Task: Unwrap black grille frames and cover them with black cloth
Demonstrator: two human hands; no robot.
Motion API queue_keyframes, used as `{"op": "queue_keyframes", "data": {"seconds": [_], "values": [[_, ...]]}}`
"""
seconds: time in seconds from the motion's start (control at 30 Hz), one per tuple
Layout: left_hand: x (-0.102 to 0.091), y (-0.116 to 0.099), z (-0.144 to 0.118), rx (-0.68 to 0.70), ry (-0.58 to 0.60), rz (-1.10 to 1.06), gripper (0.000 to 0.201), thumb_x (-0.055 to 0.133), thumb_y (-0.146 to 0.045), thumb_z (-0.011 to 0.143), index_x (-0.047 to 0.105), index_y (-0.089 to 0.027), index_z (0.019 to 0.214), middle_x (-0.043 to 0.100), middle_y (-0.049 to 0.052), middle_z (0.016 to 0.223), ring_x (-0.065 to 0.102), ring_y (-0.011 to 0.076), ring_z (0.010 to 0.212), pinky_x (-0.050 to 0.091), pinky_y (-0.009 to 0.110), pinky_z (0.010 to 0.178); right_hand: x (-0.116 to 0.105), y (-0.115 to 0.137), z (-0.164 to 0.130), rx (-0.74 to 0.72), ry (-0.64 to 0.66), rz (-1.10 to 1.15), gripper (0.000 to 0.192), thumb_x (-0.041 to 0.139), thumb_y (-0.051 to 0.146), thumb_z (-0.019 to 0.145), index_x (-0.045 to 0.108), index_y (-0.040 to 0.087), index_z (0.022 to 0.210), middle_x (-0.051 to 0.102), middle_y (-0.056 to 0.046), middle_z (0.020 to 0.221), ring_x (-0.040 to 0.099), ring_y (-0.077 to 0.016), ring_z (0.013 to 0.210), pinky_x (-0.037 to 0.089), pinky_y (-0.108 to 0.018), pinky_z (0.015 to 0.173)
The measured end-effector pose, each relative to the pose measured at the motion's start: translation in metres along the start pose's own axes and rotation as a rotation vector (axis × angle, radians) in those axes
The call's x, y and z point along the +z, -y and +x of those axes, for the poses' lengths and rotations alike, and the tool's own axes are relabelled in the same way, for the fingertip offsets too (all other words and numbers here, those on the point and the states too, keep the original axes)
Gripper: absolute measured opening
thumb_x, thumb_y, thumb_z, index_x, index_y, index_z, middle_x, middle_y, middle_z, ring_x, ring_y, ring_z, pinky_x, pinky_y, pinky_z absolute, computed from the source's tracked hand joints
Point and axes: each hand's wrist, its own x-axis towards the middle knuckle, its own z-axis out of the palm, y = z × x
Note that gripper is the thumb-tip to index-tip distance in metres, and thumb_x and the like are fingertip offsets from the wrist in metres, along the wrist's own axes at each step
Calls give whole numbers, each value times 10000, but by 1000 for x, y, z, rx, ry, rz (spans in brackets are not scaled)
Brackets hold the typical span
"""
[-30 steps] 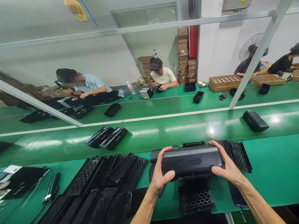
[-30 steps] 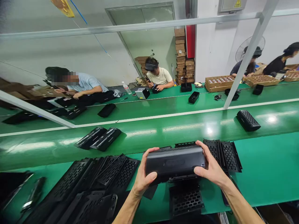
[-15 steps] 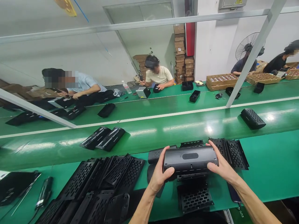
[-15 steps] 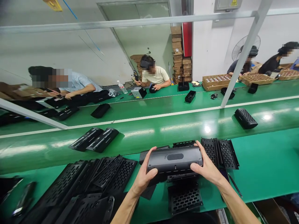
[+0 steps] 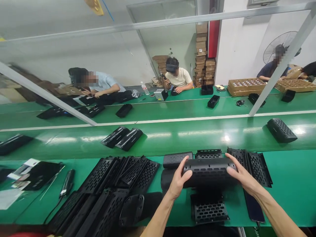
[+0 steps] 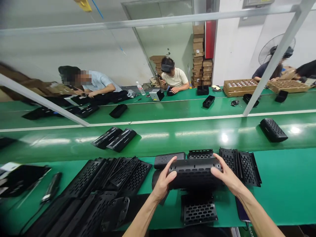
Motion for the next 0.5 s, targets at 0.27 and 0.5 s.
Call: {"op": "queue_keyframes", "data": {"seconds": [0.27,0.5], "values": [[8,12,4,-72,19,-144,921,719,-626,825,409,-183,1570,434,148,1601,351,369,1511,275,507,1257,0,-8,10,-28,-79,49,894,699,806,745,506,273,1436,492,-140,1523,467,-382,1410,433,-552,1140],[0,10,3,-8,83,-216,1005,795,-553,763,351,-198,1592,432,148,1596,415,398,1459,298,533,1236,-8,6,9,-59,95,14,813,763,715,757,512,269,1389,581,-142,1416,616,-350,1236,520,-494,1048]]}}
